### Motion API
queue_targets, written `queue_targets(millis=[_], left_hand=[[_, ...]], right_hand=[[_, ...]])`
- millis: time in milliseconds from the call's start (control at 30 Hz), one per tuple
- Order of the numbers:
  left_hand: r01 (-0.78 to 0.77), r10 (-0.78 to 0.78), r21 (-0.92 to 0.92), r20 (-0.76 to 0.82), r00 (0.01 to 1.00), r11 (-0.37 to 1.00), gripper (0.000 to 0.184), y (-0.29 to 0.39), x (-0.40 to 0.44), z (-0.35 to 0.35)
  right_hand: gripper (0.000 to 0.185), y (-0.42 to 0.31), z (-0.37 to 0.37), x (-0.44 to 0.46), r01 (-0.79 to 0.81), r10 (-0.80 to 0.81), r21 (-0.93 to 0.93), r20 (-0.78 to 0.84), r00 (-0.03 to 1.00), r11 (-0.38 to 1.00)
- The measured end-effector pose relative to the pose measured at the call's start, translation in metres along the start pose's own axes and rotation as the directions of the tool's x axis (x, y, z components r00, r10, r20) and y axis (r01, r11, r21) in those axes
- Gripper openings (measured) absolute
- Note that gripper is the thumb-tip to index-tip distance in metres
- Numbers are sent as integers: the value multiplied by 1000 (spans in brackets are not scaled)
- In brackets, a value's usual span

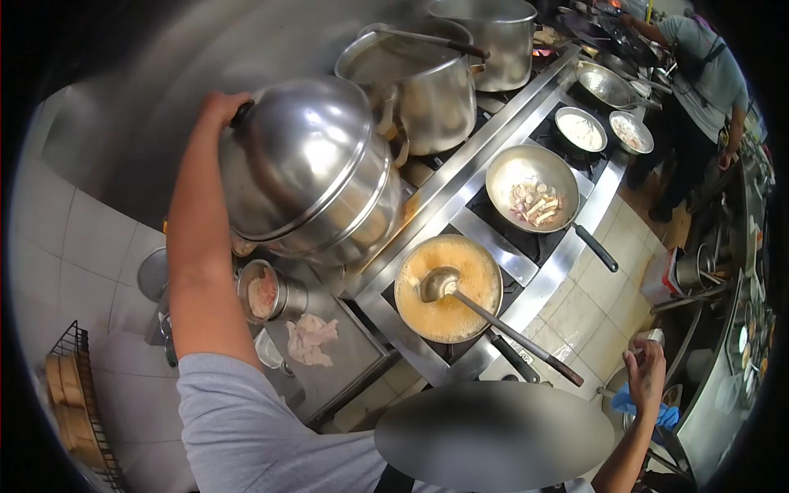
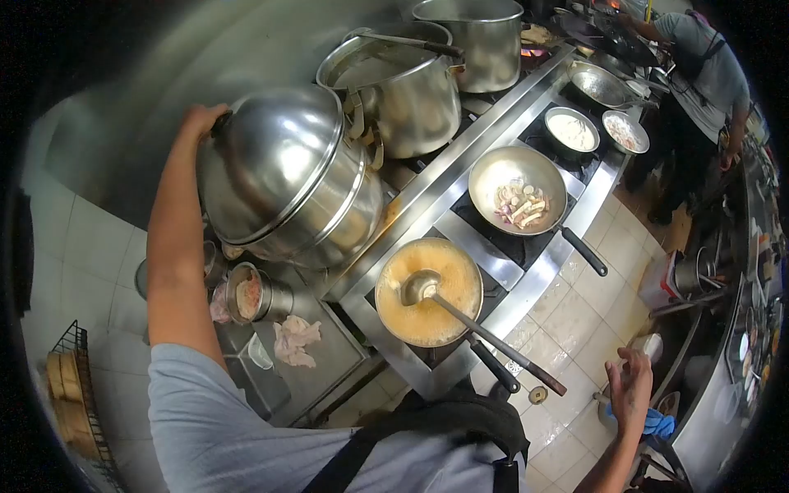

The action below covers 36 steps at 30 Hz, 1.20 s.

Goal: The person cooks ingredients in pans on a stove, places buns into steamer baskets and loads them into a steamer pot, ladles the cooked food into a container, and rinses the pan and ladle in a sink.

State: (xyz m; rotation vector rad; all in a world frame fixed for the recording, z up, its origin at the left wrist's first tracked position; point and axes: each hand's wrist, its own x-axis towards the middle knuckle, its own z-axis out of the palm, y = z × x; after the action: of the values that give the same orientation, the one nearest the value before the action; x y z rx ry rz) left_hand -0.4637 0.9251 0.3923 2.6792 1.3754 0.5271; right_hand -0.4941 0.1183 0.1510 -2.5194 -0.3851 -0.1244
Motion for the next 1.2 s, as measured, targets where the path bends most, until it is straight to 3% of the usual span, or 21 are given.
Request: queue_targets(millis=[67, 133, 200, 300, 333, 367, 433, 567, 633, 667, 733, 867, 933, 967, 1000, 1067, 1133, 1200], left_hand=[[-87, 89, 75, -29, 996, 993, 53, -7, 7, 4], [-266, 255, -98, -112, 960, 959, 54, -13, 2, 9], [-106, 106, 11, 22, 994, 994, 58, -29, 42, 13], [-26, 29, 66, -44, 999, 997, 66, -3, 8, -3], [-1, -1, 42, 50, 999, 999, 65, 5, -4, -8], [13, -15, 51, 39, 999, 999, 65, -1, 2, -3], [-83, 90, 77, -87, 992, 994, 60, -13, 12, 7], [-60, 68, 108, -71, 995, 992, 59, 15, -19, -11], [77, -95, 137, 127, 987, 988, 72, 28, -30, -22], [79, -97, 136, 128, 987, 987, 72, 22, -23, -17], [-115, 111, 87, 51, 992, 990, 71, 1, -8, -3], [-149, 136, 143, 96, 986, 978, 80, -22, 12, -7], [-131, 127, 9, 184, 975, 991, 91, -51, 49, 10], [-31, 22, 40, 211, 977, 999, 96, -46, 37, 2], [-193, 180, 49, 195, 964, 980, 93, -44, 31, -7], [-122, 199, 277, -269, 942, 953, 82, -44, 8, -10], [-217, 215, 41, -404, 889, 975, 64, -5, -78, -32], [-423, 181, -357, -547, 818, 833, 46, 49, -200, -46]], right_hand=[[29, 1, 3, 0, -39, 39, 16, 32, 999, 999], [30, 3, 3, 1, -36, 36, -9, 51, 998, 999], [31, 1, -3, 3, -38, 41, -41, 79, 996, 998], [33, 2, -9, 9, -53, 57, -35, 112, 992, 998], [33, -1, -7, 8, -66, 67, -19, 65, 996, 998], [33, 1, -6, 10, -52, 52, -8, 73, 996, 999], [32, 5, -3, 13, -94, 93, 4, 109, 990, 996], [32, 0, 1, 17, -91, 91, -4, 118, 989, 996], [33, 0, 2, 21, -96, 96, -9, 129, 987, 995], [33, 1, 3, 22, -67, 67, 3, 126, 990, 998], [34, 2, 5, 24, -36, 34, 14, 132, 991, 999], [32, 5, 23, 30, -17, 5, 70, 165, 986, 997], [34, 13, 29, 26, -23, 5, 86, 194, 981, 996], [35, 14, 32, 26, -10, -9, 87, 211, 978, 996], [35, 17, 33, 28, -27, 12, 73, 208, 978, 997], [39, 22, 39, 35, -49, 32, 48, 308, 951, 998], [44, 23, 48, 48, -113, 72, 84, 394, 916, 990], [61, 36, 71, 59, -210, 102, 115, 595, 797, 971]])
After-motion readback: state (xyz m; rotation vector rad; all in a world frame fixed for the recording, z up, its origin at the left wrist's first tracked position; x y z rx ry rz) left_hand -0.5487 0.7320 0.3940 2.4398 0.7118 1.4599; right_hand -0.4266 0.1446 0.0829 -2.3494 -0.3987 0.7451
